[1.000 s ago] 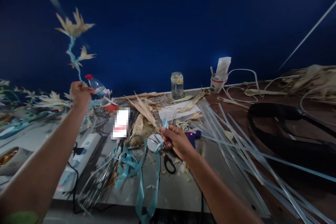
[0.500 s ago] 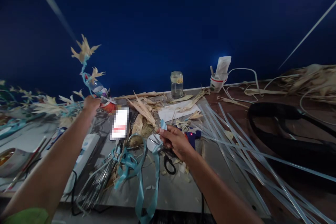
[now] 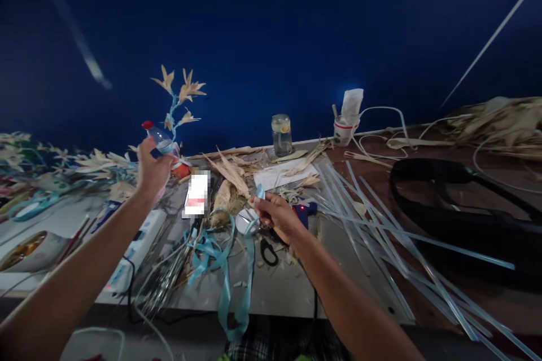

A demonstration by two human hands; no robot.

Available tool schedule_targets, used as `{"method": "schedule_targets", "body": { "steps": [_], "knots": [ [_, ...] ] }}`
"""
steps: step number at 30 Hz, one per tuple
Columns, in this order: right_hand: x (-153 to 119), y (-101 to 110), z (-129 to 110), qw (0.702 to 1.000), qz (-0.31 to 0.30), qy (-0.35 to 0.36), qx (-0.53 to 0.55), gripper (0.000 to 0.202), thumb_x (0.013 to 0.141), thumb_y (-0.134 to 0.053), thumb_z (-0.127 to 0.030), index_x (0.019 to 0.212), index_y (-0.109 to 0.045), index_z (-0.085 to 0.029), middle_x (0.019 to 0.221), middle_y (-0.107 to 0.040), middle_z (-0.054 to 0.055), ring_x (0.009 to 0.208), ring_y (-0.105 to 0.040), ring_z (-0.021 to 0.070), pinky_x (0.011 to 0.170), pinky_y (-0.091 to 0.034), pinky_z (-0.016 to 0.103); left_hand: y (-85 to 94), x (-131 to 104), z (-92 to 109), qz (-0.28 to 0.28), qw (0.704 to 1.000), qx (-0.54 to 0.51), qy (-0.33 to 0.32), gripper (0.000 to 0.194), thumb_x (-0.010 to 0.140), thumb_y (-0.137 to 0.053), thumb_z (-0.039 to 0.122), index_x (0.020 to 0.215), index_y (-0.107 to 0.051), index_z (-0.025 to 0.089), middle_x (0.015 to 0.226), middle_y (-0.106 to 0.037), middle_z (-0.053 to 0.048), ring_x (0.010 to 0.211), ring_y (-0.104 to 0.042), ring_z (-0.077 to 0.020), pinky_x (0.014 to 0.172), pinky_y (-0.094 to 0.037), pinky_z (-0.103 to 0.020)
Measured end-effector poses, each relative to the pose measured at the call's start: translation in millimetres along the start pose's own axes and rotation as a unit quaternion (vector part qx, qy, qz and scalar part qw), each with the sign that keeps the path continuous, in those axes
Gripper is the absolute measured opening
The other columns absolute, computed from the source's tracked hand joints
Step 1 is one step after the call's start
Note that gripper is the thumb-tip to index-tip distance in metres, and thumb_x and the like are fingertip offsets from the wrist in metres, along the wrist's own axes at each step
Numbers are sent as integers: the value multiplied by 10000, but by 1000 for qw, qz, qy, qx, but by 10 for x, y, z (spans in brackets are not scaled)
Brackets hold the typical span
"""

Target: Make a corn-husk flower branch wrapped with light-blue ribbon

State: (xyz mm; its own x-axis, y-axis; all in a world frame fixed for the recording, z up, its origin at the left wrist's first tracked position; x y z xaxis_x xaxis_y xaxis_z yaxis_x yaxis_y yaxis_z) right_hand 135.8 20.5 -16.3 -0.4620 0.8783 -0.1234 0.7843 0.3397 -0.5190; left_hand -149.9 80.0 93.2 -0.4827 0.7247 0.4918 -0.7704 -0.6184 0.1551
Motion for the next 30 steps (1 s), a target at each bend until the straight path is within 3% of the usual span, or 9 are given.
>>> {"method": "schedule_targets", "body": {
  "steps": [2, 4, 8, 11, 16, 22, 25, 28, 30],
  "knots": [
    [10, 16, 2, 1000, 12, 1, 0, 328, 650, -673, -408, 786, -560, -132, 544, -443, -48, 403, -296, 22, 402, -145, 199, -89, -178, 204, -18, 1000, 9, -11, 388, 662, -586, 163, 1039, -525, 229, 1084, -537, -62, 537, -547, -51, 447, -415, -180],
    [20, 35, 4, 1000, 17, 2, -2, 334, 645, -675, -413, 784, -556, -134, 540, -441, -51, 407, -291, 24, 404, -145, 199, -232, -373, 389, -104, 994, 1, 13, 188, 717, -548, 224, 894, -587, 172, 847, -590, -36, 489, -522, -56, 447, -412, -183],
    [22, 56, 2, 1000, -2, 21, -9, 317, 674, -654, -406, 810, -555, -137, 565, -455, -47, 425, -308, 32, 419, -162, 204, -483, -872, 701, -227, 970, -69, 46, 144, 753, -543, 246, 834, -598, 140, 669, -570, -4, 466, -489, -53, 478, -402, -187],
    [3, 46, -2, 999, -24, 43, -9, 305, 687, -646, -396, 836, -559, -144, 576, -462, -46, 441, -328, 39, 431, -188, 202, -596, -1327, 752, -229, 953, -173, 100, 159, 761, -562, 281, 840, -586, 145, 610, -527, 17, 463, -463, -50, 471, -368, -182],
    [-11, 26, 16, 998, -25, 51, -14, 368, 682, -631, -448, 894, -549, -159, 590, -498, -45, 437, -372, 54, 435, -239, 206, -819, -1937, 485, -166, 928, -261, 209, 203, 747, -595, 324, 834, -550, 147, 535, -456, 53, 425, -375, -31, 426, -280, -159],
    [35, 107, -16, 989, 27, 144, -16, 397, 771, -499, -520, 937, -557, -165, 651, -560, -6, 451, -455, 90, 466, -326, 244, -1114, -2018, 270, -22, 956, -216, 197, 219, 701, -633, 269, 875, -566, 154, 674, -522, 35, 555, -474, -46, 531, -389, -161],
    [45, 123, -56, 986, 27, 160, -47, 322, 778, -502, -439, 937, -569, -166, 655, -563, -4, 444, -449, 89, 446, -320, 241, -1264, -1967, 198, -135, 938, -236, 215, 268, 751, -575, 379, 895, -597, 154, 653, -554, 18, 537, -502, -78, 514, -413, -199],
    [63, 130, -66, 983, 49, 153, -87, 332, 719, -546, -294, 1026, -532, -169, 608, -541, -37, 431, -441, 87, 434, -327, 226, -1283, -1912, 81, -167, 932, -253, 201, 323, 734, -598, 419, 918, -631, 156, 876, -645, -42, 732, -589, -122, 632, -458, -215],
    [82, 129, -48, 981, 57, 143, -120, 443, 690, -534, -224, 1125, -477, -164, 587, -526, -53, 416, -432, 90, 423, -335, 224, -1288, -1909, -17, -200, 921, -244, 230, 369, 716, -608, 453, 922, -637, 149, 881, -657, -58, 684, -595, -129, 585, -460, -223]
  ]
}}
Point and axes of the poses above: each hand's wrist, its own x-axis towards the middle knuckle, its own y-axis out of the back of the hand, z = x × y, the point moved 3 cm from there along x, towards the middle knuckle
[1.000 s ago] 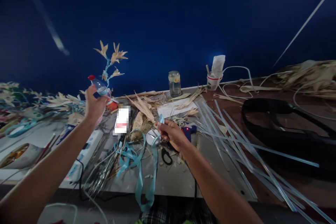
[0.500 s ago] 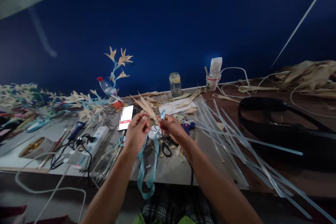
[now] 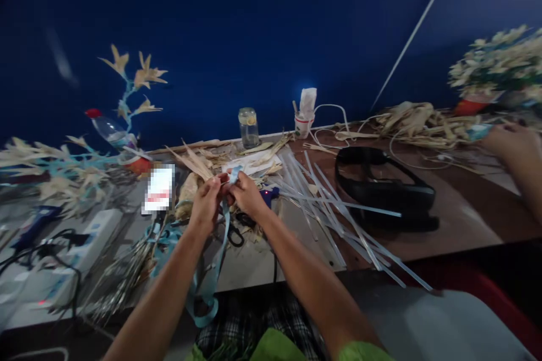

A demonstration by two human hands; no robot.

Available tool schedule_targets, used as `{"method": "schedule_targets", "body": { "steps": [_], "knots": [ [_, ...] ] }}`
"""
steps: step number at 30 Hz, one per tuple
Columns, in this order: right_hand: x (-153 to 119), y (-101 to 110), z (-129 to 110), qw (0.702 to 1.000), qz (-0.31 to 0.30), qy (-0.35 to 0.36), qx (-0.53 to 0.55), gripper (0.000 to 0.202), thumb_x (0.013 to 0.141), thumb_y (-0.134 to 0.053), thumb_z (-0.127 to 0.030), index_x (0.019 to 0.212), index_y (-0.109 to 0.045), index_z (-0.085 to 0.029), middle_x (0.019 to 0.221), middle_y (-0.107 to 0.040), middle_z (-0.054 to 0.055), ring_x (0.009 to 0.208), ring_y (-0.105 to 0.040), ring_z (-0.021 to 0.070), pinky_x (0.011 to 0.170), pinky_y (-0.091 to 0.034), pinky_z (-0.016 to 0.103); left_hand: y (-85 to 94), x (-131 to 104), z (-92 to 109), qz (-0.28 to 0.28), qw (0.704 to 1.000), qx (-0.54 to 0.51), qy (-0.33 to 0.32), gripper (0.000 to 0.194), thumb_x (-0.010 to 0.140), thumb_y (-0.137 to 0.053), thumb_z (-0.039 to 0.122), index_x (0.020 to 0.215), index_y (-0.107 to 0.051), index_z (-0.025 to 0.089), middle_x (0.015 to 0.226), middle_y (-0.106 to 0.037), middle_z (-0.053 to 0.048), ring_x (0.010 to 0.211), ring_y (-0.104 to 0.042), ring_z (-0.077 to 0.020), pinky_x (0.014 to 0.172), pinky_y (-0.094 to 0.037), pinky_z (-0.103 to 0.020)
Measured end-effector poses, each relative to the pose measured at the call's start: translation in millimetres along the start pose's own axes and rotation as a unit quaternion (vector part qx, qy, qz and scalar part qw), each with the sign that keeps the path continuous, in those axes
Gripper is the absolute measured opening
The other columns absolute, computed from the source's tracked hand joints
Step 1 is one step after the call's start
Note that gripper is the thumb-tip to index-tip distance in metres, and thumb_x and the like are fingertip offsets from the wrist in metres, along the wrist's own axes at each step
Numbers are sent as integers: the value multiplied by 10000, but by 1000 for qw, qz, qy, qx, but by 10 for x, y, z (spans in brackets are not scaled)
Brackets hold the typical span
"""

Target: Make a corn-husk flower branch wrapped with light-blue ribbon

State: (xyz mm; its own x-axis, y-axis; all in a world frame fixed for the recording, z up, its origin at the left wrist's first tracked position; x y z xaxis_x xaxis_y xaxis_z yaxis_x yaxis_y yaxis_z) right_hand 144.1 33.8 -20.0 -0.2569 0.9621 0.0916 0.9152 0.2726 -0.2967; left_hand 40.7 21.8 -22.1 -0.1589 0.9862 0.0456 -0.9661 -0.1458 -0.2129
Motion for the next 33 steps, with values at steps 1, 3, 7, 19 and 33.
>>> {"method": "schedule_targets", "body": {
  "steps": [1, 3, 7, 19, 33],
  "knots": [
    [3, -7, 12, 1000, -4, 0, -19, 481, 688, -521, -204, 1163, -459, -163, 606, -533, -51, 405, -415, 85, 415, -336, 223, 14, 9, -32, -18, 1000, 0, 19, 383, 719, -598, 471, 918, -637, 147, 831, -661, -55, 621, -582, -123, 544, -452, -223],
    [1, -23, 31, 998, -19, 7, -62, 520, 703, -500, -183, 1219, -439, -173, 648, -549, -41, 396, -383, 72, 408, -335, 219, 15, 11, -68, -63, 997, -1, 40, 377, 730, -576, 488, 876, -637, 145, 725, -650, -34, 504, -534, -101, 487, -427, -221],
    [-31, -47, 36, 991, -49, 38, -121, 574, 728, -516, -168, 1291, -410, -192, 710, -572, -16, 487, -437, 82, 478, -380, 216, 16, -9, -47, -74, 996, -19, 47, 300, 704, -624, 432, 760, -618, 138, 615, -599, 9, 439, -466, -54, 453, -386, -180],
    [-121, -113, 42, 975, -168, -94, -107, 707, 718, -653, -281, 1334, -327, -161, 547, -609, -37, 339, -359, 45, 358, -273, 174, 230, 101, 26, 69, 991, -116, 2, 239, 644, -687, 332, 728, -537, 166, 565, -528, 50, 433, -442, -42, 397, -318, -153],
    [-206, -133, -21, 949, -274, -138, -70, 725, 749, -621, -283, 1381, -273, -211, 596, -644, -34, 312, -300, 20, 311, -227, 142, 281, 94, 64, 143, 985, -47, -87, 154, 677, -618, 247, 803, -659, 168, 782, -609, -2, 658, -511, -73, 592, -390, -173]
  ]
}}
Point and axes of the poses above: each hand's wrist, its own x-axis towards the middle knuckle, its own y-axis out of the back of the hand, z = x × y, the point moved 3 cm from there along x, towards the middle knuckle
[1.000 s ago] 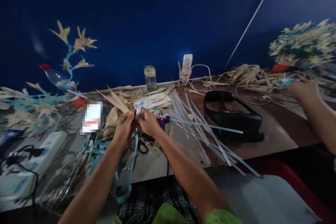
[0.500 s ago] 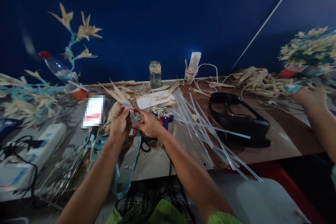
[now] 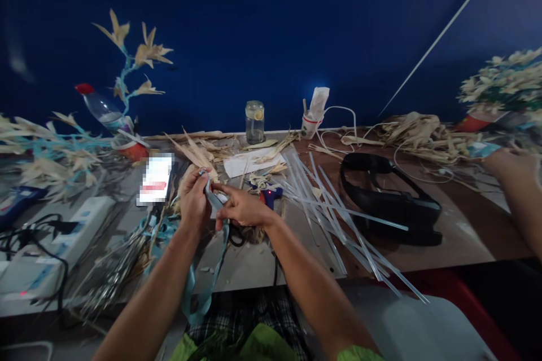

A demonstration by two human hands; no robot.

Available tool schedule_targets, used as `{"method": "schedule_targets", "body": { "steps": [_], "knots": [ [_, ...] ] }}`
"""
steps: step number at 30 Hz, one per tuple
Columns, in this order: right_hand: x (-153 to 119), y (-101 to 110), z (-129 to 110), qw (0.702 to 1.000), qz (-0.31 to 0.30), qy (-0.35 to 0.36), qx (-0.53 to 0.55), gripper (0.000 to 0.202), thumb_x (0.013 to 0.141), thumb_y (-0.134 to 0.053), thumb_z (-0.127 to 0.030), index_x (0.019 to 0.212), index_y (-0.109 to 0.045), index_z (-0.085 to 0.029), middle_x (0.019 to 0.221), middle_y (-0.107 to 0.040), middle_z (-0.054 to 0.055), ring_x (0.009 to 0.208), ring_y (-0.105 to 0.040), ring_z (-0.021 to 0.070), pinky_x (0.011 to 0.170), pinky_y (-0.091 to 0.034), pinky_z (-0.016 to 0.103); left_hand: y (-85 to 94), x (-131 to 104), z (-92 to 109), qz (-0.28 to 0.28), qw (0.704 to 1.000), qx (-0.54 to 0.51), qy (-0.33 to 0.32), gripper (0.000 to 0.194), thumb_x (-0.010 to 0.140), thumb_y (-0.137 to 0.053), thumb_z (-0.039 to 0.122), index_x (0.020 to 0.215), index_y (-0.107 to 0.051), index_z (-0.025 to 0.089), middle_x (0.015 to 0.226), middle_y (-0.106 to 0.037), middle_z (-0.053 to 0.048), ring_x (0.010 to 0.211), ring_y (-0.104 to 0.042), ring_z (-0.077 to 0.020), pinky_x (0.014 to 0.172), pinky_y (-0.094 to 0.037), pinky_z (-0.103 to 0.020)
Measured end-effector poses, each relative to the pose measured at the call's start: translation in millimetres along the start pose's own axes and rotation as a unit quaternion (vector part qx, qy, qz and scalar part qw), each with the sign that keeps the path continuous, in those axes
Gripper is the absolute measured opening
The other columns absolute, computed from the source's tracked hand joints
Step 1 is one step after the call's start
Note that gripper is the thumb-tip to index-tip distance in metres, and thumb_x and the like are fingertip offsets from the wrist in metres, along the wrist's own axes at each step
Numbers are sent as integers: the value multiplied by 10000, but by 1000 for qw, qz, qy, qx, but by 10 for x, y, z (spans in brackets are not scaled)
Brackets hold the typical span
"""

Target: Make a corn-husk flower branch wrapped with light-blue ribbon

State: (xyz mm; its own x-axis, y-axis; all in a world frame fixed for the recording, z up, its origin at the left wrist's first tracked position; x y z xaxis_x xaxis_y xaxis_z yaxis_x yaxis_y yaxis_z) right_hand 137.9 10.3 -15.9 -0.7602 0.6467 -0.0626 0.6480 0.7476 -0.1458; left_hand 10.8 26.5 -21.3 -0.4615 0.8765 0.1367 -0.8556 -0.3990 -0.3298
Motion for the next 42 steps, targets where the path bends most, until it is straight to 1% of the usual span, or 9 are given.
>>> {"method": "schedule_targets", "body": {
  "steps": [4, 10, 13, 17, 20, 25, 31, 38, 42],
  "knots": [
    [-18, -1, -28, 1000, -9, 2, 0, 707, 758, -611, -290, 1378, -280, -212, 595, -637, -35, 312, -293, 18, 312, -228, 141, -40, -33, -26, -7, 997, -51, 63, 224, 679, -623, 304, 856, -627, 167, 623, -524, 42, 457, -363, -34, 449, -315, -169],
    [-48, 1, -57, 1000, -16, -3, -6, 664, 742, -628, -334, 1333, -359, -197, 610, -637, -24, 322, -297, 23, 327, -231, 158, -55, -44, 12, -26, 994, -59, 85, 248, 686, -640, 359, 840, -608, 167, 485, -375, 80, 407, -327, -37, 398, -265, -170],
    [-33, 126, -66, 995, 96, 16, -10, 546, 743, -611, -400, 1229, -490, -184, 666, -632, -14, 352, -314, 24, 353, -244, 172, -77, -77, 14, -52, 993, -46, 97, 249, 691, -639, 358, 858, -618, 175, 476, -379, 79, 411, -333, -42, 415, -291, -170],
    [-13, 296, -62, 965, 257, 54, 15, 359, 718, -615, -423, 962, -621, -160, 568, -532, -48, 394, -326, 33, 389, -235, 181, -150, -185, 5, -88, 992, 48, 77, 236, 680, -650, 336, 852, -651, 175, 638, -549, 19, 506, -432, -59, 477, -347, -179],
    [18, 304, -29, 964, 258, 46, 55, 292, 659, -661, -423, 747, -602, -151, 452, -402, -81, 393, -313, 42, 401, -218, 190, -203, -266, -10, -113, 988, 97, 52, 272, 676, -654, 318, 910, -652, 178, 551, -494, 41, 436, -348, -55, 418, -267, -181],
    [20, 301, 16, 957, 255, 39, 133, 276, 586, -722, -365, 637, -548, -156, 467, -408, -83, 418, -326, 41, 441, -250, 195, -219, -317, -64, -154, 980, 117, 53, 388, 712, -633, 348, 1057, -564, 186, 434, -327, 101, 377, -245, -44, 396, -175, -172],
    [24, 321, 61, 955, 209, 24, 210, 263, 601, -725, -339, 638, -539, -158, 515, -463, -59, 450, -376, 53, 461, -280, 200, -235, -332, -40, -168, 979, 90, 79, 397, 684, -658, 393, 991, -576, 155, 450, -402, 87, 384, -300, -38, 397, -213, -164],
    [37, 313, 75, 939, 229, 6, 255, 308, 540, -755, -313, 592, -493, -160, 500, -444, -65, 438, -353, 47, 439, -273, 188, -249, -368, -13, -189, 974, 52, 114, 395, 662, -677, 390, 969, -581, 160, 567, -592, 18, 504, -537, -104, 509, -395, -206],
    [26, 341, 96, 944, 247, 11, 217, 266, 613, -706, -360, 647, -517, -176, 499, -430, -59, 445, -339, 65, 440, -272, 204, -211, -352, -76, -188, 974, 57, 108, 382, 689, -647, 399, 968, -590, 145, 588, -607, 6, 518, -537, -101, 510, -383, -204]
  ]
}}
Point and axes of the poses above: each hand's wrist, its own x-axis towards the middle knuckle, its own y-axis out of the back of the hand, z = x × y, the point moved 3 cm from there along x, towards the middle knuckle
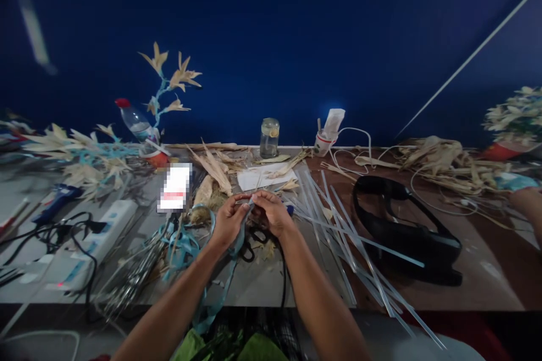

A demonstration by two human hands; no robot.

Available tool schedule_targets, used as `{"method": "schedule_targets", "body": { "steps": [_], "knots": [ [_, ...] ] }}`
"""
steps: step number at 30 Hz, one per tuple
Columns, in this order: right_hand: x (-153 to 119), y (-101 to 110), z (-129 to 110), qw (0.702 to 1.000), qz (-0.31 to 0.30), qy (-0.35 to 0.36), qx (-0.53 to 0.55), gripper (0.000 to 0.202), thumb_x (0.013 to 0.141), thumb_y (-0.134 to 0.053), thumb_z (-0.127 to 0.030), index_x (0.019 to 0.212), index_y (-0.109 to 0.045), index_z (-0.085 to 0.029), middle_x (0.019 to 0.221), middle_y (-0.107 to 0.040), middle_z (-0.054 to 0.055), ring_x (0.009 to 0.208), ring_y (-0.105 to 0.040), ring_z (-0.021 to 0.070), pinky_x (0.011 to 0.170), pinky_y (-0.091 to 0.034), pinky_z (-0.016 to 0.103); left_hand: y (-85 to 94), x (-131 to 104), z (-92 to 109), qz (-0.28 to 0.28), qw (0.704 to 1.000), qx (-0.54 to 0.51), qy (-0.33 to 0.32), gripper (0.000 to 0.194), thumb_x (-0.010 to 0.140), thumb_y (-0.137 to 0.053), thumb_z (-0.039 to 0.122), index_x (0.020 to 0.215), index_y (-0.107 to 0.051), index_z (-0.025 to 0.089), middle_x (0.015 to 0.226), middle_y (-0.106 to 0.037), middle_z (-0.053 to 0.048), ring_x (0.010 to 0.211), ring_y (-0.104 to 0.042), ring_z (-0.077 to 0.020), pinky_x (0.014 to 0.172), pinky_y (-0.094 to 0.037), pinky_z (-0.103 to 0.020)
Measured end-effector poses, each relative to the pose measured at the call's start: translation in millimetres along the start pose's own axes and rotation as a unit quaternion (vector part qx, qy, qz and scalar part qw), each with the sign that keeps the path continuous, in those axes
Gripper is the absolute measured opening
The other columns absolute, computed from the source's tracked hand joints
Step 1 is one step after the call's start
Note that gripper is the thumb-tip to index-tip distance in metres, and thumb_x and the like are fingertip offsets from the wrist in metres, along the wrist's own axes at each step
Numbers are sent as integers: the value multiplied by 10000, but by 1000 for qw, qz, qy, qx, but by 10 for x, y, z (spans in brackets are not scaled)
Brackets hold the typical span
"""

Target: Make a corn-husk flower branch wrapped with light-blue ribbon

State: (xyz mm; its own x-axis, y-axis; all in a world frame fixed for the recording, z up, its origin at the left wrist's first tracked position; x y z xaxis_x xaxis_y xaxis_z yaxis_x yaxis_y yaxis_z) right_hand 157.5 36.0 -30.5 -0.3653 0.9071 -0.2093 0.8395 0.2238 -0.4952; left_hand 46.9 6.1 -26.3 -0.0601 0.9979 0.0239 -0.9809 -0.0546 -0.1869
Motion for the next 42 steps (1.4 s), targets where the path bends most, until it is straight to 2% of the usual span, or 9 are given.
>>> {"method": "schedule_targets", "body": {
  "steps": [5, 10, 14, 19, 22, 26, 31, 36, 42],
  "knots": [
    [44, 39, 8, 991, 21, 73, -110, 274, 665, -664, -407, 630, -531, -169, 548, -458, -39, 504, -373, 82, 506, -317, 227, 58, 44, -34, 33, 999, -2, 8, 297, 648, -669, 394, 808, -616, 149, 575, -568, 29, 499, -459, -74, 504, -357, -197],
    [32, -11, -23, 966, 13, 130, -221, 274, 715, -611, -417, 617, -548, -168, 576, -471, -20, 559, -396, 103, 541, -322, 238, 118, 84, 14, 57, 996, 36, -49, 190, 653, -668, 332, 686, -598, 158, 656, -559, 11, 630, -488, -100, 625, -391, -224],
    [16, -10, -9, 968, 12, 117, -221, 288, 712, -606, -439, 631, -551, -168, 578, -474, -14, 558, -390, 107, 533, -316, 240, 128, 89, 22, 48, 996, 12, -77, 217, 661, -670, 329, 633, -540, 158, 749, -540, 1, 701, -488, -98, 679, -390, -221],
    [31, 34, -7, 971, 9, 120, -206, 282, 713, -606, -430, 643, -536, -167, 624, -490, -14, 566, -389, 100, 543, -318, 231, 108, 77, 5, 31, 998, -59, -22, 249, 696, -637, 377, 689, -498, 170, 633, -493, 37, 590, -443, -75, 595, -375, -204],
    [39, 42, -33, 963, 10, 132, -236, 268, 715, -605, -414, 641, -545, -164, 620, -479, -20, 573, -384, 98, 559, -319, 229, 105, 77, 18, 44, 998, -33, -24, 235, 666, -661, 343, 785, -563, 166, 699, -562, 19, 661, -501, -93, 651, -404, -217],
    [33, 31, -49, 952, 14, 136, -274, 271, 723, -588, -410, 621, -544, -164, 602, -462, -22, 584, -394, 104, 579, -328, 235, 88, 79, 17, 23, 999, 25, -30, 194, 663, -657, 286, 804, -616, 159, 791, -620, -16, 750, -545, -126, 728, -415, -249],
    [21, 15, -16, 961, -1, 113, -252, 288, 727, -581, -424, 614, -515, -167, 602, -460, -28, 565, -387, 98, 565, -326, 234, 104, 65, 6, 43, 998, 23, -30, 138, 654, -657, 267, 706, -592, 158, 681, -581, 16, 657, -501, -101, 664, -393, -229],
    [20, 12, -25, 958, -14, 143, -249, 250, 745, -580, -384, 627, -532, -169, 652, -497, -17, 623, -428, 107, 618, -352, 237, 85, 58, 10, 31, 999, -32, -7, 203, 631, -680, 314, 683, -569, 152, 641, -535, 31, 612, -457, -77, 625, -370, -211],
    [11, 22, -73, 943, 0, 167, -288, 254, 751, -580, -394, 636, -547, -169, 692, -506, -2, 632, -434, 110, 616, -365, 239, 82, 58, 3, 23, 999, -13, 18, 199, 638, -666, 308, 684, -556, 148, 591, -491, 43, 542, -394, -63, 530, -315, -196]
  ]
}}
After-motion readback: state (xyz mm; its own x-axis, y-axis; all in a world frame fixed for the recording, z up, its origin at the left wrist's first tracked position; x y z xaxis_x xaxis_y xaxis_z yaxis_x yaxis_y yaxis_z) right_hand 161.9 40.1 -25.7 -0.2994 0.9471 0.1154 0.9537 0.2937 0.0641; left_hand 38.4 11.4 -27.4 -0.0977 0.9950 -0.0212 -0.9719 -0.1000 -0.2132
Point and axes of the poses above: each hand's wrist, its own x-axis towards the middle knuckle, its own y-axis out of the back of the hand, z = x × y, the point moved 3 cm from there along x, towards the middle knuckle
